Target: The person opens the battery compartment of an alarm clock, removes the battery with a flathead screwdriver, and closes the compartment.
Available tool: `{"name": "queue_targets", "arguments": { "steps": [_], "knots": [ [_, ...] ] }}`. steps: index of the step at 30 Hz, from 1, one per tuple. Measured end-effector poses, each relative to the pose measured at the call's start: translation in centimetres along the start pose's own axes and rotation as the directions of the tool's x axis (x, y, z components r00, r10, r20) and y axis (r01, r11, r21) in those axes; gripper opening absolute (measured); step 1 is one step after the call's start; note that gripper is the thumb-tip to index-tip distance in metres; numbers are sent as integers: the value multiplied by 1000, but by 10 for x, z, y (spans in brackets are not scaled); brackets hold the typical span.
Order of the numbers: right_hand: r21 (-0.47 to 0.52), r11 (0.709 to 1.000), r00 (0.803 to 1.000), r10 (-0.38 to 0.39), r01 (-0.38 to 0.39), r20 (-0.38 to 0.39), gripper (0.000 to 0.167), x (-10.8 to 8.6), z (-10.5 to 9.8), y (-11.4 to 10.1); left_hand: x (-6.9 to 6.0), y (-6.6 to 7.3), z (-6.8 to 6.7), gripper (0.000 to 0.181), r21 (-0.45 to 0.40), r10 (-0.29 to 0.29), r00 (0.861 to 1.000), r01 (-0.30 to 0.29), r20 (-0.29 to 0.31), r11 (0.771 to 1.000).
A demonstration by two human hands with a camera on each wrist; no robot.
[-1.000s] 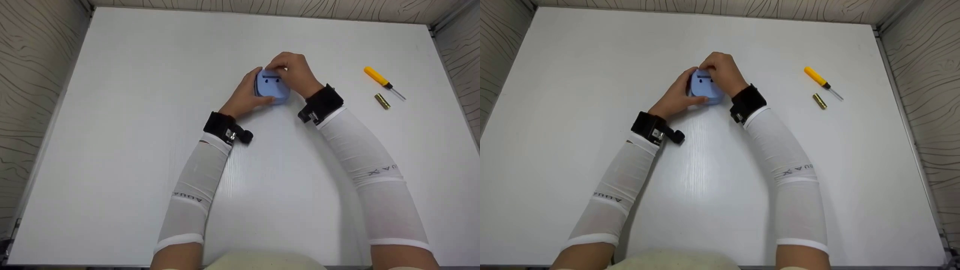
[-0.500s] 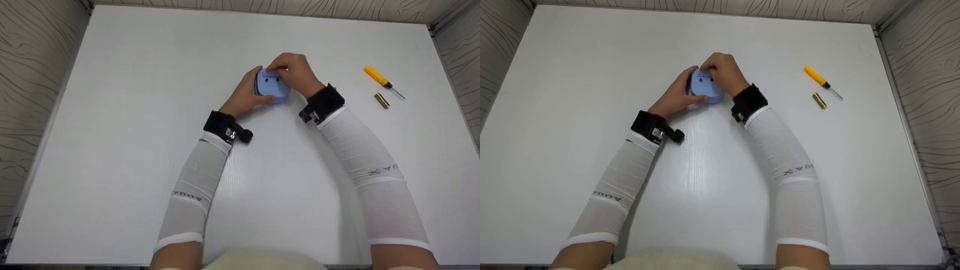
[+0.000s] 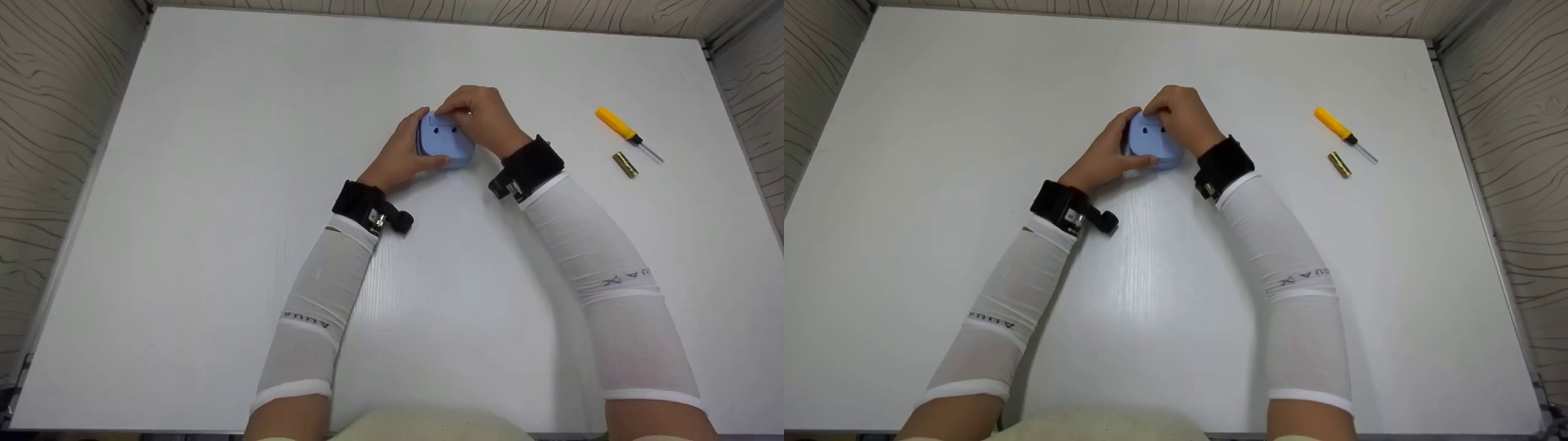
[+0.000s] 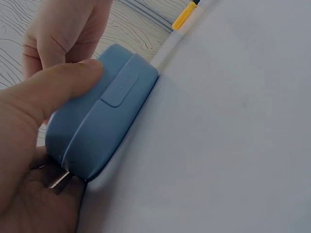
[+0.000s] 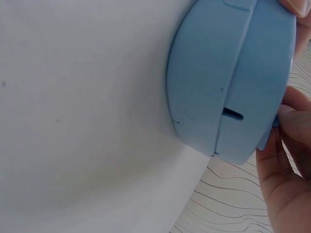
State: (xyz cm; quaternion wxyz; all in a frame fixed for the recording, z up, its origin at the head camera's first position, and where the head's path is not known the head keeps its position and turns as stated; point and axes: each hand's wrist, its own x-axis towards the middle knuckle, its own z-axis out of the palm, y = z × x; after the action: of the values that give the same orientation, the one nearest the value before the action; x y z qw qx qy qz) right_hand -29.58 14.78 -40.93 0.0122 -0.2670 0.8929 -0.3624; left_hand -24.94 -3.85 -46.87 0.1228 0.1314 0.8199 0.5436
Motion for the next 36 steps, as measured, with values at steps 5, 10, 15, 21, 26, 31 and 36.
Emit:
{"name": "queue_targets", "arguments": {
  "steps": [5, 10, 15, 21, 26, 31, 36],
  "knots": [
    [-5, 1000, 1000, 14, -14, 1, 17, 0, -1, 0, 1, 0, 1, 101, 0, 0, 1000, 0, 6, 1000],
    [-23, 999, 1000, 22, -22, 5, 16, 0, -1, -2, 0, 0, 0, 102, -7, 0, 1000, 0, 21, 1000],
    [-28, 999, 999, 35, -34, 4, 17, 0, -1, -4, -1, 2, -1, 103, -13, 6, 999, -6, 31, 1000],
    [-47, 998, 999, 40, -40, 5, 21, 0, 1, -3, 0, 0, -1, 102, -7, 16, 999, -16, 36, 1000],
    [-97, 995, 999, 36, -34, 14, 19, 0, 3, -4, 0, -1, -1, 103, -2, 5, 999, -5, 45, 1000],
    [-167, 986, 999, 32, -27, 28, 18, -2, 5, -7, 0, 0, -1, 102, -8, -1, 999, 1, 44, 1000],
    [-220, 976, 999, 22, -12, 44, 20, -5, 6, -10, 0, 0, -1, 102, -17, -5, 999, 6, 44, 1000]
  ]
}}
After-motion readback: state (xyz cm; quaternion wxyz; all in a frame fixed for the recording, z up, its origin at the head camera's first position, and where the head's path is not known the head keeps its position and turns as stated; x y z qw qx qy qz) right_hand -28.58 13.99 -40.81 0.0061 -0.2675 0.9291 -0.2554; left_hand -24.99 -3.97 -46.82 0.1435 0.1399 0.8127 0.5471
